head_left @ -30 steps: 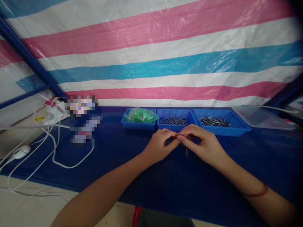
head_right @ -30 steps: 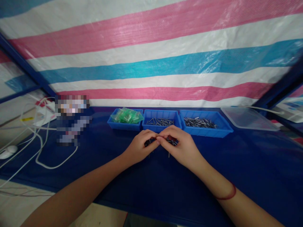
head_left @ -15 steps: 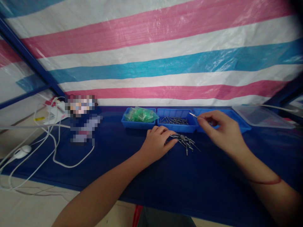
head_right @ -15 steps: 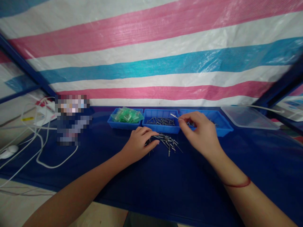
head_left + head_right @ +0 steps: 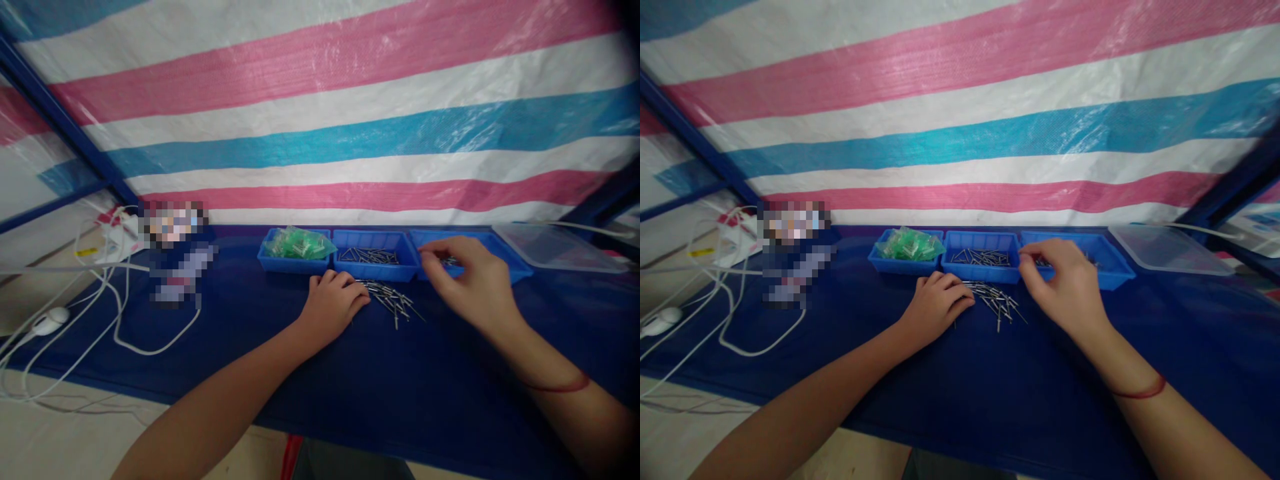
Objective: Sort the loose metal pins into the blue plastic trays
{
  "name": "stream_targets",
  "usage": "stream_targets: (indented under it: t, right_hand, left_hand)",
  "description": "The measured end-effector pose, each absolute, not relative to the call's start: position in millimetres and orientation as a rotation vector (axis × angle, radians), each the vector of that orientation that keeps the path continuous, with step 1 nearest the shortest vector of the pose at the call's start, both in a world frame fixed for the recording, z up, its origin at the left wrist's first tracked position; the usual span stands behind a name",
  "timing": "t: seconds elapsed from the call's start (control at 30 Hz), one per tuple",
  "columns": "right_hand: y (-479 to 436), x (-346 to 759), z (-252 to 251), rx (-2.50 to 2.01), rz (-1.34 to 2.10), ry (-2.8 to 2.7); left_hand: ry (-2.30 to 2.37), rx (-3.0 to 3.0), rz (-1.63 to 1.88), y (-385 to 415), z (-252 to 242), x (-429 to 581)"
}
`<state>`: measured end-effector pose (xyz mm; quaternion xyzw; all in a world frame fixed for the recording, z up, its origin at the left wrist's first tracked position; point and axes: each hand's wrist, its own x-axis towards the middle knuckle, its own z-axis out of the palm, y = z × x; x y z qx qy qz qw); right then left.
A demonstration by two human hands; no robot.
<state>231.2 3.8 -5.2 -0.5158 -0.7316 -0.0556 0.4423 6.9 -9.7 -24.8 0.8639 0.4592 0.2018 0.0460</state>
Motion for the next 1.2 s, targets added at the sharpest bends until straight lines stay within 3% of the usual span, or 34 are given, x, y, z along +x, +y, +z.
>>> stream_targets:
  t: [0.17, 0.43, 0.87, 1.2]
  right_hand:
    - [-13.8, 203.4, -8.7, -1.075, 0.3, -2.105]
    - [-10.4, 195.8, -25.1, -1.114, 0.683, -1.99]
    - [-15.1, 189.4, -17.6, -1.07, 1.218, -1.657]
    - [-15.2, 188.4, -20.3, -1.055, 1.443, -1.463]
  left_hand:
    - [1.369, 2.459, 0.839, -6.6, -20.1, 8.1]
    - [1.121, 2.059, 1.105, -2.4, -24.9, 9.7]
    - [1.048, 1.888, 1.125, -0.3, -28.4, 9.7]
    - [0.923, 1.689, 1.16, -2.5, -26.9, 13.1]
